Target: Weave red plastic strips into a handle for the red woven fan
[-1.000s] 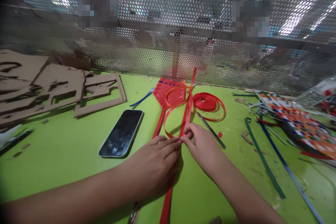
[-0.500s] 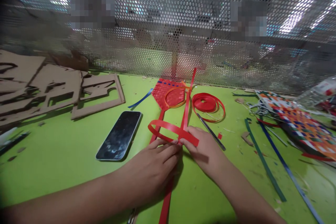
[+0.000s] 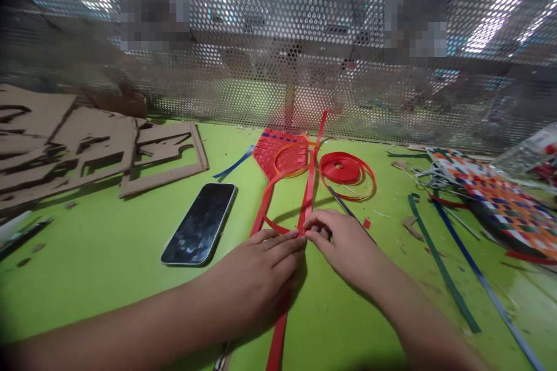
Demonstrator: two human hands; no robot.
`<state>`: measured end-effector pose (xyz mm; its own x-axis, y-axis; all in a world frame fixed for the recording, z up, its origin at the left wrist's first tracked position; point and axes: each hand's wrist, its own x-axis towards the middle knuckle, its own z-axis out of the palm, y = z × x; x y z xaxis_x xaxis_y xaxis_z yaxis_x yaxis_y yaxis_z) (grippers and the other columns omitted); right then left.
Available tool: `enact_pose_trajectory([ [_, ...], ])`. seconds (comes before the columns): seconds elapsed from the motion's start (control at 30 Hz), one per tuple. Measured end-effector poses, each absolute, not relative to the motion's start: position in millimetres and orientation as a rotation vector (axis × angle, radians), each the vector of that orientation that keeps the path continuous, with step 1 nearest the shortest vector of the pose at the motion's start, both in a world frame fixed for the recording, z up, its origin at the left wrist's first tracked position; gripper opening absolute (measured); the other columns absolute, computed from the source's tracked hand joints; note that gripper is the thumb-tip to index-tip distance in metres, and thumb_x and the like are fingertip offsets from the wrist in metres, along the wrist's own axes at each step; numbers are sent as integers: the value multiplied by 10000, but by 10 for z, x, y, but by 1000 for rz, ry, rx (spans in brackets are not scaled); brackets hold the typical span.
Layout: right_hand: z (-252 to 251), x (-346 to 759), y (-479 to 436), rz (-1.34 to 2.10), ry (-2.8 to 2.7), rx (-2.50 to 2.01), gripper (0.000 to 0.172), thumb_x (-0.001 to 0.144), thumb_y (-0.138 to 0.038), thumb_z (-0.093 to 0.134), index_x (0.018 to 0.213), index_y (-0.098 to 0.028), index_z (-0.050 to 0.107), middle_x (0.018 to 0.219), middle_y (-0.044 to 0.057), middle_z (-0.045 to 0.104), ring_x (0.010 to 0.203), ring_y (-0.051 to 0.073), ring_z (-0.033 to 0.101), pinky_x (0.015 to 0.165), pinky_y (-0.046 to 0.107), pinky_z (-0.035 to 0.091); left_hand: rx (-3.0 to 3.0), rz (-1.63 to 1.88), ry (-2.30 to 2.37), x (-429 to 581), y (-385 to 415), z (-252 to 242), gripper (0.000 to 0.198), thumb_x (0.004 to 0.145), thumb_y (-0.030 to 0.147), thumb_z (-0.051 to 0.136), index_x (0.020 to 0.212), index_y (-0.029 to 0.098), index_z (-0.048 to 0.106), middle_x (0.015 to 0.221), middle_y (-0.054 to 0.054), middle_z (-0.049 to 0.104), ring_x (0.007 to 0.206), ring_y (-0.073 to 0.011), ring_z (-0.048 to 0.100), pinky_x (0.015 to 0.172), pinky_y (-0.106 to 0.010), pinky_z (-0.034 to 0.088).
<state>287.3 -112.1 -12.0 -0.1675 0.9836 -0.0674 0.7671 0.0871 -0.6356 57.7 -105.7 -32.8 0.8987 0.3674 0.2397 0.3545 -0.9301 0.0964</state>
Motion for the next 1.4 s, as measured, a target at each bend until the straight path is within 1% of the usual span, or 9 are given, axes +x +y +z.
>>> enact_pose_trajectory([
  [0.13,-113,2897,-1112,726,-2057,-1643,159,999,-266,648,1042,-260,801,1086,62,801,944,228,732,835,355,554,3032,395,568,586,-1074,-344,454,1041,334,546,1374,46,656,1464,-196,675,1331,-332,658,1122,-477,488],
  [0.3,-122,2978,-1097,661,-2169,-1586,220,1014,-248,631,1041,-279,847,1050,56,806,940,224,740,884,370,577,2992,413,609,594,-1086,-352,424,1045,315,537,1359,67,676,1473,-186,672,1351,-325,651,1173,-486,461],
  [0.47,-91,3029,-1157,601,-2354,-1499,340,1023,-192,573,1160,-335,850,1123,59,776,1017,219,730,944,358,579,2978,412,604,595,-1084,-339,428,1038,315,542,1355,58,673,1476,-191,668,1349,-330,654,1187,-488,465],
  [0.6,-99,3026,-1174,529,-2384,-1523,350,1037,-200,559,1208,-327,837,1127,75,773,991,220,732,919,364,591,2988,369,597,593,-1092,-318,458,1037,291,521,1399,42,648,1494,-196,652,1358,-341,647,1170,-497,491],
  [0.9,-103,3021,-1182,431,-2402,-1525,298,1015,-204,589,1076,-316,858,1129,76,772,1015,240,713,927,392,587,2995,368,579,595,-1088,-377,502,1053,319,518,1455,33,610,1556,-212,589,1398,-335,618,1202,-498,470],
  [1.0,-112,2978,-1241,421,-2385,-1584,284,958,-181,636,1068,-329,852,1145,69,768,973,246,716,893,390,590,3008,368,564,594,-1091,-360,485,1057,315,508,1432,34,631,1536,-211,610,1386,-338,627,1208,-503,472],
  [1.1,-141,2962,-1265,423,-2364,-1598,334,927,-162,644,1125,-349,839,1167,68,774,958,257,720,847,388,594,3024,358,534,586,-1098,-331,467,1062,295,489,1411,29,649,1516,-214,628,1376,-345,634,1204,-506,487],
  [1.27,-121,2962,-1239,454,-2370,-1590,332,934,-162,638,1129,-340,838,1131,63,787,960,242,725,834,355,594,2991,385,533,583,-1100,-356,467,1071,286,485,1413,12,646,1519,-238,616,1369,-358,638,1192,-495,511],
  [1.4,-136,2952,-1212,486,-2358,-1576,286,977,-169,648,1125,-336,827,1134,52,781,964,217,730,887,341,596,2919,410,509,587,-1084,-378,443,1070,247,470,1385,-11,643,1505,-266,614,1385,-356,626,1217,-473,490],
])
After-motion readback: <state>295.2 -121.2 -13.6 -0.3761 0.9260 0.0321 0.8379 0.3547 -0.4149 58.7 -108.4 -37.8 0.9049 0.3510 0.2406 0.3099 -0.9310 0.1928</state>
